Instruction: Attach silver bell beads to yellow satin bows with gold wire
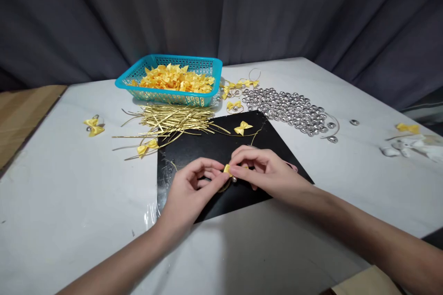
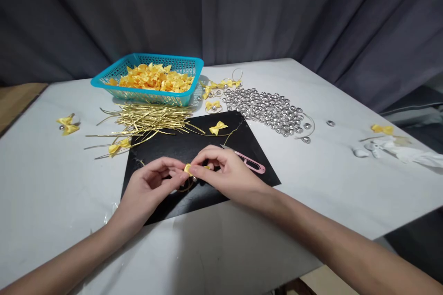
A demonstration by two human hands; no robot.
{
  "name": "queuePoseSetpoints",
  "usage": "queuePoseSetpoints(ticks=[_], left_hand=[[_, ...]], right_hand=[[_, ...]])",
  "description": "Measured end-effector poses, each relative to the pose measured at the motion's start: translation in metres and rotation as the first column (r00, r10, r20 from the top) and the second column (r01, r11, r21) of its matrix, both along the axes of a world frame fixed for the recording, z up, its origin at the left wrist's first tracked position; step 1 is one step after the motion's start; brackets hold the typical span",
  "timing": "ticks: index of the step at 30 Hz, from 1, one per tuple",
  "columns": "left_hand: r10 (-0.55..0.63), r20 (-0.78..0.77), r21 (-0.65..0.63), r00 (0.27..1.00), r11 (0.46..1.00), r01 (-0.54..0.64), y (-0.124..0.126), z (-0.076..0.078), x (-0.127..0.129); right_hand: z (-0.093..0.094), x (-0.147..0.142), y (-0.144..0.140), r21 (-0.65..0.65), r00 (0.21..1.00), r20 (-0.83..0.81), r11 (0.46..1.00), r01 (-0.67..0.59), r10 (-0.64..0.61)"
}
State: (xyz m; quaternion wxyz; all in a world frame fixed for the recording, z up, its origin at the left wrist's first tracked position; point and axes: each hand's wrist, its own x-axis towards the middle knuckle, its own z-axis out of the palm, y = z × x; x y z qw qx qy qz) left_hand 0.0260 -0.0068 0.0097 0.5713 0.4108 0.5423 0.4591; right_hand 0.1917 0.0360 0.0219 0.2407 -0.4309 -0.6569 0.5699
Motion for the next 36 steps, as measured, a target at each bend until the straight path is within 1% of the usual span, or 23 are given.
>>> queuePoseSetpoints(ticks=[2, 5, 7, 10, 13, 16, 18, 21, 22, 25, 27, 29, 32, 34, 36], left_hand=[[-0.024, -0.026, 0.002, 0.999, 1.000, 0.024, 0.000, 0.000, 0.000], [-0.065, -0.047, 0.000, 0.997, 0.998, 0.065, 0.000, -0.001, 0.000], [-0.107, -0.044, -0.008, 0.993, 0.994, 0.107, 0.000, -0.001, 0.000], [-0.158, -0.037, -0.004, 0.987, 0.987, 0.158, 0.000, -0.002, 0.000], [-0.183, -0.074, 0.020, 0.980, 0.983, 0.185, -0.001, -0.004, 0.000], [-0.239, -0.142, 0.055, 0.961, 0.967, 0.248, -0.002, -0.006, -0.001], [-0.259, -0.190, 0.067, 0.947, 0.959, 0.276, -0.002, -0.006, -0.001], [-0.254, -0.239, 0.056, 0.937, 0.960, 0.274, -0.003, -0.005, 0.000], [-0.271, -0.255, 0.050, 0.928, 0.955, 0.292, -0.003, -0.004, 0.001], [-0.332, -0.294, 0.053, 0.896, 0.931, 0.362, -0.003, -0.001, 0.001], [-0.326, -0.285, 0.063, 0.901, 0.932, 0.357, -0.003, 0.000, 0.001], [-0.303, -0.268, 0.060, 0.914, 0.942, 0.330, -0.003, 0.000, 0.001], [-0.302, -0.236, 0.040, 0.924, 0.947, 0.319, -0.002, -0.001, 0.000], [-0.286, -0.202, 0.030, 0.937, 0.954, 0.298, -0.001, -0.001, -0.001], [-0.268, -0.166, 0.022, 0.949, 0.961, 0.275, 0.000, -0.001, -0.002]], right_hand=[[-0.001, -0.001, 0.000, -0.010, 0.999, -0.012, 0.999, 0.047, -0.048], [-0.001, -0.003, -0.001, -0.104, 0.992, -0.027, 0.988, 0.117, -0.120], [-0.001, -0.003, -0.002, -0.125, 0.987, -0.050, 0.981, 0.146, -0.153], [-0.002, -0.003, -0.003, -0.064, 0.982, -0.073, 0.984, 0.168, -0.172], [-0.004, -0.003, -0.003, -0.011, 0.983, -0.092, 0.987, 0.161, -0.161], [-0.006, -0.002, -0.002, -0.067, 0.984, -0.105, 0.988, 0.140, -0.146], [-0.007, -0.002, -0.002, -0.092, 0.979, -0.112, 0.982, 0.163, -0.173], [-0.007, 0.000, 0.000, -0.093, 0.975, -0.112, 0.979, 0.182, -0.192], [-0.007, 0.000, 0.000, -0.078, 0.977, -0.107, 0.981, 0.178, -0.186], [-0.005, 0.002, 0.000, -0.017, 0.991, -0.075, 0.993, 0.113, -0.114], [-0.003, 0.002, 0.000, -0.023, 0.998, -0.065, 0.999, 0.024, -0.025], [-0.001, 0.003, 0.001, -0.070, 0.997, -0.071, 0.997, -0.044, 0.039], [0.000, 0.005, 0.003, -0.173, 0.995, -0.075, 0.982, -0.080, 0.068], [0.000, 0.009, 0.006, -0.242, 0.988, -0.113, 0.962, -0.126, 0.101], [0.001, 0.013, 0.008, -0.260, 0.978, -0.152, 0.949, -0.180, 0.144]])
